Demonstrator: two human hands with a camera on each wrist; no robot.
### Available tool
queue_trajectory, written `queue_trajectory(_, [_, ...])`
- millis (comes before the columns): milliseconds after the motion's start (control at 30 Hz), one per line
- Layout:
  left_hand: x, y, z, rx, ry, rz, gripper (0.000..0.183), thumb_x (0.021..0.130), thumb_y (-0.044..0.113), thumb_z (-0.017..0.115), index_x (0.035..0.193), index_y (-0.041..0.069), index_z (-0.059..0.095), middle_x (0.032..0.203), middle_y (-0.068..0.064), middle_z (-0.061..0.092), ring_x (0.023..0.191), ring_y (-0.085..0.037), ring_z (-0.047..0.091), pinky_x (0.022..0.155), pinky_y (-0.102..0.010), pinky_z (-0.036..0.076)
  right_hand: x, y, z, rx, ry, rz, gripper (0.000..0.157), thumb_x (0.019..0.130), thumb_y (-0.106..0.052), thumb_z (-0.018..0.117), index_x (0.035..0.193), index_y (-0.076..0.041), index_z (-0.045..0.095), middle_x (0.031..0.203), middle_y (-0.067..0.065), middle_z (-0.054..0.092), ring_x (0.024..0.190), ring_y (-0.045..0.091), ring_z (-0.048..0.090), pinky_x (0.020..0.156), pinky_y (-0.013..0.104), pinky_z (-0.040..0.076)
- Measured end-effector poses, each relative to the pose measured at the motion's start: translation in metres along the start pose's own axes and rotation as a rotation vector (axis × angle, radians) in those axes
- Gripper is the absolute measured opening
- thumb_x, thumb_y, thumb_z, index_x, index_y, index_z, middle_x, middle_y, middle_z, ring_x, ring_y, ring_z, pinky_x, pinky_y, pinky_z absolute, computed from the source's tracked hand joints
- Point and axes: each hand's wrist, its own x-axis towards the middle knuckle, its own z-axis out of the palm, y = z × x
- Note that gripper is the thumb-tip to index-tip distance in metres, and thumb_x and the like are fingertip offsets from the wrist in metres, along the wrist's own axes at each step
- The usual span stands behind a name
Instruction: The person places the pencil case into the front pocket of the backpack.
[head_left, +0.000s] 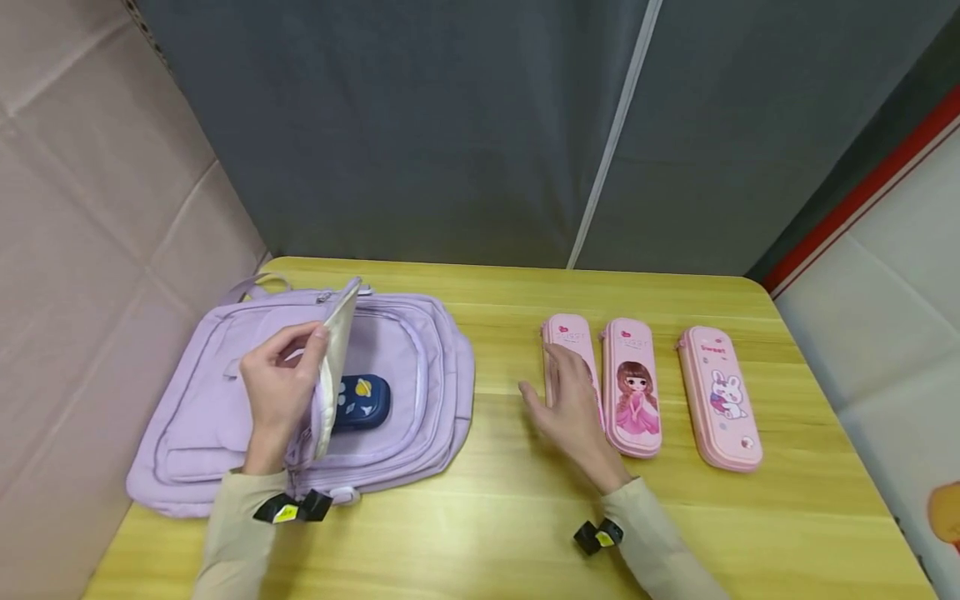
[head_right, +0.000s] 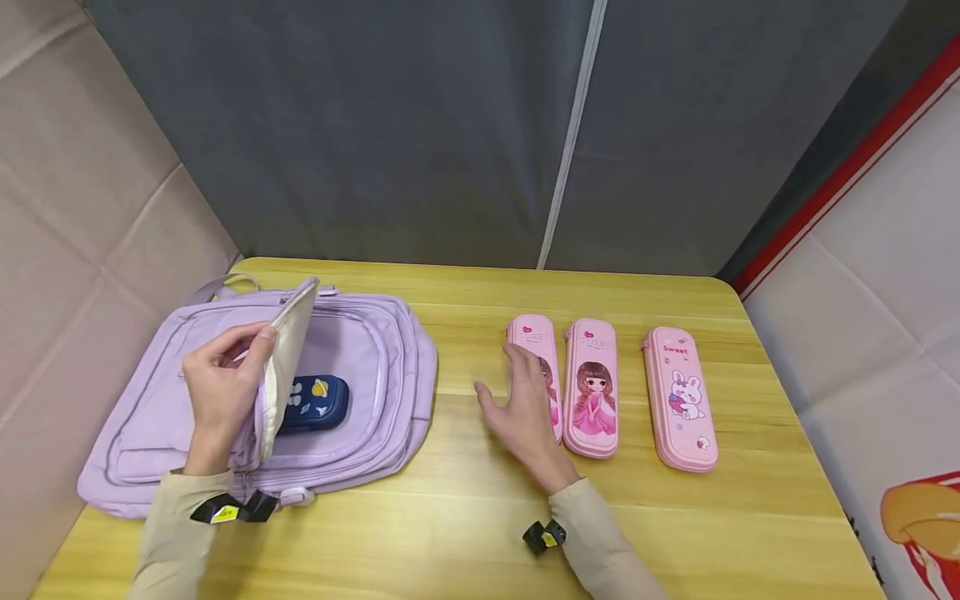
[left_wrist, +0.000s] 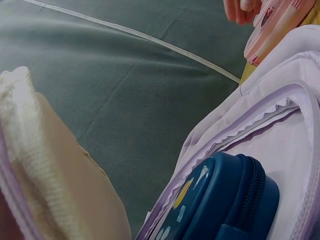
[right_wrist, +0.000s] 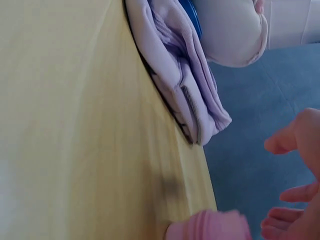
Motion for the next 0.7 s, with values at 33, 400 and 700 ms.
queue_trajectory(33, [0.000,0.000,0.000,-0.001,-0.001,-0.001,0.013,0.090,0.001,0.072,0.098,-0.008,0.076,0.082,0.024,0.072,0.077,0.005,0.070,0.073,-0.011,0.058,-0.002,0.002,-0.002,-0.005,0.005,0.029,0.073,0.084,-0.019,0.080,0.145,0.004,0.046,0.145,0.026,0.047,0.131,0.041,0.050,0.114,0.057,0.041])
queue_trajectory(400, [0.000,0.000,0.001,-0.001,-0.006,-0.010,0.012,0.090,0.003,0.073,0.097,-0.005,0.078,0.083,0.015,0.075,0.074,0.004,0.069,0.071,-0.011,0.058,-0.019,0.008,-0.017,-0.053,-0.001,0.211,0.077,0.083,-0.018,0.078,0.148,0.003,0.041,0.148,0.033,0.038,0.136,0.050,0.040,0.115,0.067,0.034])
queue_trajectory(700, [-0.001,-0.001,0.003,0.027,-0.011,-0.020,0.013,0.090,0.005,0.073,0.098,-0.004,0.078,0.085,-0.006,0.077,0.074,0.003,0.069,0.072,-0.011,0.058,-0.027,0.006,-0.023,-0.188,-0.124,0.300,0.103,0.074,-0.013,0.087,0.155,0.007,0.025,0.145,0.045,0.032,0.134,0.058,0.038,0.110,0.069,0.039])
